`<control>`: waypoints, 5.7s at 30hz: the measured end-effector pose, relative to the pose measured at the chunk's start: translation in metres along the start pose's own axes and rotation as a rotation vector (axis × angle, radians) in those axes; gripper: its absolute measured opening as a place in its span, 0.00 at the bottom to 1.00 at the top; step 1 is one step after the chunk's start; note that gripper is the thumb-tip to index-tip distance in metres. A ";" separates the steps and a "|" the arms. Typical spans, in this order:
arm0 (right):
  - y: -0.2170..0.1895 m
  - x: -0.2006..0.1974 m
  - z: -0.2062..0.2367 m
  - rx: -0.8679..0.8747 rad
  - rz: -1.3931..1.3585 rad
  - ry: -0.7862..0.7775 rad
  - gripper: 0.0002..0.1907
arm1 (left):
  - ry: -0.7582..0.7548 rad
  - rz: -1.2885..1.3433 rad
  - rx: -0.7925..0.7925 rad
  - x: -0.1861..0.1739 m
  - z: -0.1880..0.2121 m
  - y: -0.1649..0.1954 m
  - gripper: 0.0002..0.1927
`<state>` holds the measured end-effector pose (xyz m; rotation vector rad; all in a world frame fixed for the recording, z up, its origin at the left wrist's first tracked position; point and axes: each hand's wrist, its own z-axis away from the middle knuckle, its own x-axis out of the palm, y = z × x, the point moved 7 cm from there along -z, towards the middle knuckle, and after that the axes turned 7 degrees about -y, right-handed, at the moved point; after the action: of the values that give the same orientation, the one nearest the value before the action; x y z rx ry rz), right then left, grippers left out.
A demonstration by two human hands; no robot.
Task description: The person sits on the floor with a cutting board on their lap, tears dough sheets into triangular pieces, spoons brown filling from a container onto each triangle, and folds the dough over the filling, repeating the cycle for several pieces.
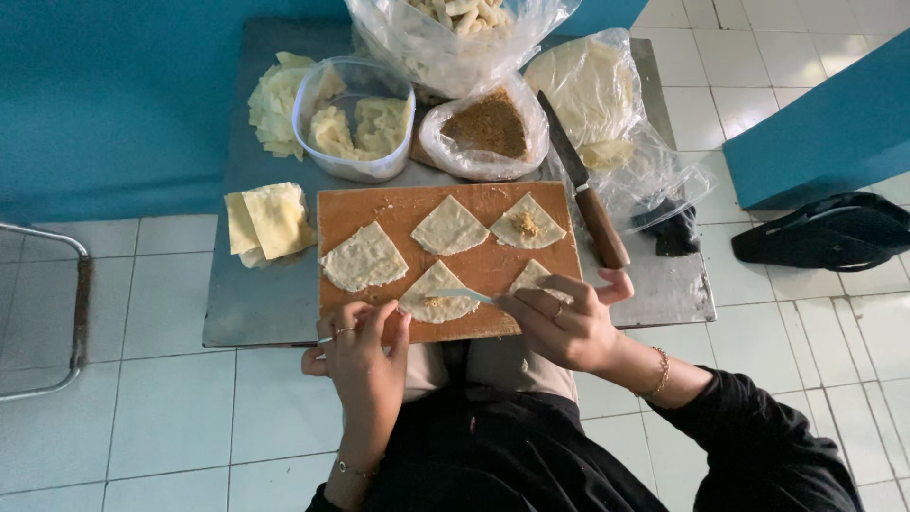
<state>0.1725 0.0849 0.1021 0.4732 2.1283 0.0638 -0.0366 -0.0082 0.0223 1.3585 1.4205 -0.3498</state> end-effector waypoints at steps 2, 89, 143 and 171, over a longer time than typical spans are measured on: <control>-0.005 -0.002 0.005 -0.065 0.059 -0.002 0.25 | -0.007 -0.001 -0.002 0.000 -0.001 0.002 0.13; 0.029 0.038 0.067 0.804 -0.595 -0.081 0.26 | -0.504 0.505 0.564 0.056 -0.015 0.128 0.22; 0.044 0.043 0.052 0.598 -0.550 -0.222 0.20 | -0.571 0.347 0.525 0.077 -0.043 0.122 0.14; 0.053 0.048 0.037 0.632 -0.586 -0.350 0.07 | -0.648 0.525 0.375 0.075 -0.049 0.116 0.05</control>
<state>0.1951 0.1465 0.0543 0.1754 1.8262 -0.9730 0.0558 0.1052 0.0303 1.6567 0.4514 -0.6517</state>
